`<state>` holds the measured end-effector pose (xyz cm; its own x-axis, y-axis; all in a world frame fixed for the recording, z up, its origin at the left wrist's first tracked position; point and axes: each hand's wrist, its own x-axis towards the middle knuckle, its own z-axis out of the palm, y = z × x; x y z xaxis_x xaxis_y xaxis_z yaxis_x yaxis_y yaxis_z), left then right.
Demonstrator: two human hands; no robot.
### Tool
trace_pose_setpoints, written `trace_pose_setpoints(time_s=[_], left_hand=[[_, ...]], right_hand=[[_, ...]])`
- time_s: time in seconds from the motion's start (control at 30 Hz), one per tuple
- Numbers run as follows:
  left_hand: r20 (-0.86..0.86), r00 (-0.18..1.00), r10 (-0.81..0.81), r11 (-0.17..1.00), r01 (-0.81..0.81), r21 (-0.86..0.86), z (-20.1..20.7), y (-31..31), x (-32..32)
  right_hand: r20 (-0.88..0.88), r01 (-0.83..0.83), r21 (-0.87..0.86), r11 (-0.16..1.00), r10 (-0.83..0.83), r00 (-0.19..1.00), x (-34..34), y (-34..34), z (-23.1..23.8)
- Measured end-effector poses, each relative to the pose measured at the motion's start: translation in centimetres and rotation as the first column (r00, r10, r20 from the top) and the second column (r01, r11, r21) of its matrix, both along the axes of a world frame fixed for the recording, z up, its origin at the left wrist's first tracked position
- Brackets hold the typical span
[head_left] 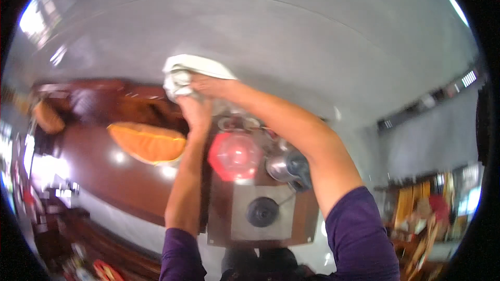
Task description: The person unfolds a cloth and wipes down the wall tiles with it.
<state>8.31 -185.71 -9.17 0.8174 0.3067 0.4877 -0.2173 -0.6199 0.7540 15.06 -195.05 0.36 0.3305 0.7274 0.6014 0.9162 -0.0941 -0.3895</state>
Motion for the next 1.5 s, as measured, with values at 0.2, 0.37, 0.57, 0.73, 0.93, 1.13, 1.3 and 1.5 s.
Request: trace_pose_setpoints(time_s=[0.2, 0.37, 0.57, 0.73, 0.93, 1.13, 1.3, 1.5], left_hand=[[0.224, 0.974, -0.038, 0.95, -0.034, 0.312, 8.2, -6.4, -2.1], [0.47, 0.763, -0.443, 0.753, 0.033, 0.657, 16.0, -21.7, -2.8], [0.354, 0.503, -0.789, 0.542, 0.297, 0.786, 19.0, -36.6, -5.4], [0.355, 0.322, -0.878, 0.444, 0.268, 0.855, 22.3, -45.6, -5.9], [-0.03, 0.194, -0.981, 0.016, 0.229, 0.973, 15.1, -50.0, -5.1], [-0.238, 0.163, -0.957, -0.173, 0.336, 0.926, 6.2, -49.3, -5.6], [-0.268, 0.486, -0.832, -0.097, 0.348, 0.932, 6.0, -40.9, -3.9], [-0.258, 0.444, -0.858, -0.077, 0.384, 0.92, 5.9, -48.7, -6.5]], right_hand=[[0.223, 0.473, -0.376, 0.797, -0.418, 0.881, -6.1, -10.1, 6.9], [0.242, 0.907, 0.304, 0.293, -0.944, 0.224, -12.1, -28.0, 8.3], [0.114, 0.808, 0.588, 0.039, -0.993, -0.035, -15.4, -41.9, 5.1], [0.036, 0.775, 0.622, -0.117, -0.983, -0.177, -15.3, -50.7, 4.3], [-0.472, 0.794, 0.449, -0.409, -0.863, -0.178, -14.3, -49.6, -9.4], [-0.885, 0.861, 0.306, -0.406, -0.455, 0.099, -14.9, -45.6, -19.3], [-0.765, 0.67, 0.625, -0.4, -0.486, 0.423, -15.1, -41.0, -12.1], [-0.764, 0.631, 0.503, -0.591, -0.645, 0.004, -17.0, -47.4, -12.8]])
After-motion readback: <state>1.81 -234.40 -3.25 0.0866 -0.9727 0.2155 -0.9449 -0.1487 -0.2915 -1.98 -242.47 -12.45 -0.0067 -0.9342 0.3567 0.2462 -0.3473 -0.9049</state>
